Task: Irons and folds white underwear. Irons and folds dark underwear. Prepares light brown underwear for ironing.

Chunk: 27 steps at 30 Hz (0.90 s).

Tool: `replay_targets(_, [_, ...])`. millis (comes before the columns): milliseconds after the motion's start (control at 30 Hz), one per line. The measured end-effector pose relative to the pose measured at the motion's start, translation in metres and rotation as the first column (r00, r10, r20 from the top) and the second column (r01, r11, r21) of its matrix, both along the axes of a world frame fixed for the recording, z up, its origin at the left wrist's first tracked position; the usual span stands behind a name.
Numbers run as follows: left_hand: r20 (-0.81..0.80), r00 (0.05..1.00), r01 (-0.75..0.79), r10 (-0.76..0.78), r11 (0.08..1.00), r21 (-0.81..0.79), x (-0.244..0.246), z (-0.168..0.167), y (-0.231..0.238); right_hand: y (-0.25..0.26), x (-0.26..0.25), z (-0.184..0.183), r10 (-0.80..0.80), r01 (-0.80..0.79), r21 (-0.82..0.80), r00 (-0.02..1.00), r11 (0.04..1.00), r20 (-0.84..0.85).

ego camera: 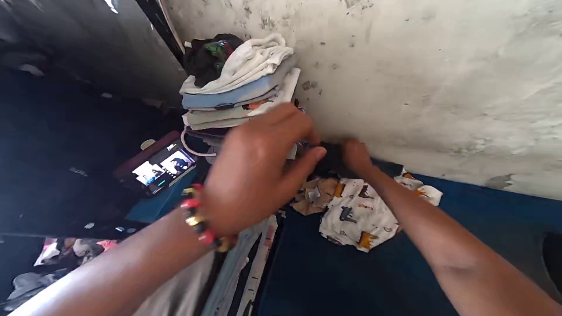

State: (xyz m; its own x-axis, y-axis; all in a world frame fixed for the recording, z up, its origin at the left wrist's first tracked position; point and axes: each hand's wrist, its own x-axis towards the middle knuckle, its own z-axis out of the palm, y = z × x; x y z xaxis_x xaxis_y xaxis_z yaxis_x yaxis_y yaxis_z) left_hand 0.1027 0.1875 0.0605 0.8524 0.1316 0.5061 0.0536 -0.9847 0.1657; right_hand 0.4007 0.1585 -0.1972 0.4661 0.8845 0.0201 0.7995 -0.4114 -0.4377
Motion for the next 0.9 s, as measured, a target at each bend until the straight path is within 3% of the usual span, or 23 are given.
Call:
replay_targets(67, [-0.324,0.942,-0.176,0.09,0.953,-0.248,0.02,-0.032,-0.018,-0.012,0.018,0.03,-0.14,0.165,0.166,0.978,0.972,-0.152])
replay_targets(100, [-0.546,0.833,-0.317,0.085,0.883,-0.346,0.039,-0.057,-0.025,-0.02,0.024,0.041,-0.185,0.244,0.191,0.941,0.951,-0.282])
replay_targets(133, [-0.712,0.701,-0.442,0.047,0.812,-0.382,0.061,-0.09,-0.03,-0.03,0.028,0.049,-0.204,0.292,0.17,0.892,0.941,-0.402])
replay_targets(200, [-0.872,0.487,-0.6,0.038,0.741,-0.303,0.098,-0.167,-0.039,-0.056,0.024,0.058,-0.155,0.269,0.144,0.834,0.952,-0.53])
replay_targets(233, [-0.886,0.451,-0.646,0.108,0.724,-0.241,0.109,-0.208,-0.044,-0.076,0.014,0.062,-0.114,0.223,0.148,0.841,0.963,-0.529])
replay_targets(300, [-0.818,0.512,-0.667,0.262,0.721,-0.186,0.118,-0.281,-0.046,-0.133,-0.02,0.059,-0.026,0.138,0.189,0.866,0.972,-0.499])
replay_targets(367, [-0.724,0.593,-0.633,0.353,0.76,-0.148,0.119,-0.313,-0.043,-0.201,-0.046,0.043,0.07,0.051,0.219,0.857,0.974,-0.51])
replay_targets(433, [-0.704,0.605,-0.65,0.372,0.741,-0.166,0.124,-0.292,-0.039,-0.268,-0.054,0.017,0.117,0.03,0.266,0.846,0.964,-0.521])
replay_targets(567, [-0.573,0.699,-0.652,0.429,0.711,-0.263,0.14,-0.195,-0.028,-0.355,-0.043,-0.007,-0.053,0.21,0.19,0.792,0.959,-0.609])
replay_targets(667, [-0.332,0.792,-0.594,0.513,0.775,-0.219,0.159,-0.107,-0.037,-0.37,-0.031,0.019,-0.053,0.263,0.295,0.821,0.918,-0.569])
replay_targets(800, [-0.065,0.728,-0.685,0.682,0.721,-0.109,0.176,-0.005,-0.071,-0.365,-0.03,0.075,0.072,0.133,0.519,0.932,0.844,-0.355])
replay_targets(900, [-0.103,0.706,-0.702,0.701,0.672,-0.236,0.177,0.05,-0.082,-0.355,-0.038,0.106,0.182,0.014,0.589,0.945,0.808,-0.272])
